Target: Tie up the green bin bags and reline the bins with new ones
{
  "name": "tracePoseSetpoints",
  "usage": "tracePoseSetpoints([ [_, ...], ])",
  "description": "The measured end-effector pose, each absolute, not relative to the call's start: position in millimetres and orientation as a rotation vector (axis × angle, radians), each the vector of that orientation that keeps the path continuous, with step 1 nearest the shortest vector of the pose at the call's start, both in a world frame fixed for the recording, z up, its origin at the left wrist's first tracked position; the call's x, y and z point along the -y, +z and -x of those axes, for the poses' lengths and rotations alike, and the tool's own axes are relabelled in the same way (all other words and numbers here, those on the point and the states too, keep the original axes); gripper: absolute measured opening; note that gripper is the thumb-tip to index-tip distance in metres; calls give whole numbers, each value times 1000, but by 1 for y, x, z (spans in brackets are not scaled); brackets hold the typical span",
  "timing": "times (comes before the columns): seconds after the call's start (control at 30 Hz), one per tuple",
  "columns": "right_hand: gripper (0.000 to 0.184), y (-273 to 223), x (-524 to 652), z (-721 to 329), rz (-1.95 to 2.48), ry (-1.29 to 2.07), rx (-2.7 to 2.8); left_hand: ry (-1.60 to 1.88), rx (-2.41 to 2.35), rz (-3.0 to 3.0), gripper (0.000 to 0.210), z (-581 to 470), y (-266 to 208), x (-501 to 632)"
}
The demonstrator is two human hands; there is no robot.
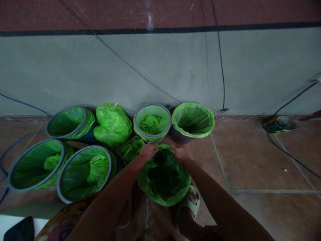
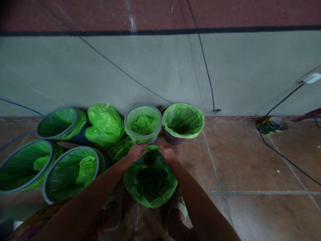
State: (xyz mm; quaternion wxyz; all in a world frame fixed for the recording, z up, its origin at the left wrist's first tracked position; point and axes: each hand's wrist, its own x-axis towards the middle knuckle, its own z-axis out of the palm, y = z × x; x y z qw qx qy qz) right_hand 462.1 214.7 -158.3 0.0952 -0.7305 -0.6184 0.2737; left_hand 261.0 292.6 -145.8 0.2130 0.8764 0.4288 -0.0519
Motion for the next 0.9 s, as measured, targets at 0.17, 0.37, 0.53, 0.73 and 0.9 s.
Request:
tracePoseSetpoints([
  [0.17, 35, -152, -213, -460, 2295, 895, 1838, -114, -1295, -2373, 54, -261, -133, -289],
  [0.37, 33, -152, -178, -472, 2376, 772, 1522, 197, -1498, -2012, 77, -231, -118, -283],
  [0.53, 38, -162, -122, -453, 2599, 545, 1109, 364, -1637, -1630, 52, -211, -127, -268],
  [0.73, 63, -161, -87, -426, 2621, 467, 820, 367, -1627, -1872, 33, -230, -119, -273],
  [0.9, 55, -143, -140, -452, 2388, 341, 1140, 282, -1479, -2148, 33, -271, -109, -286],
])
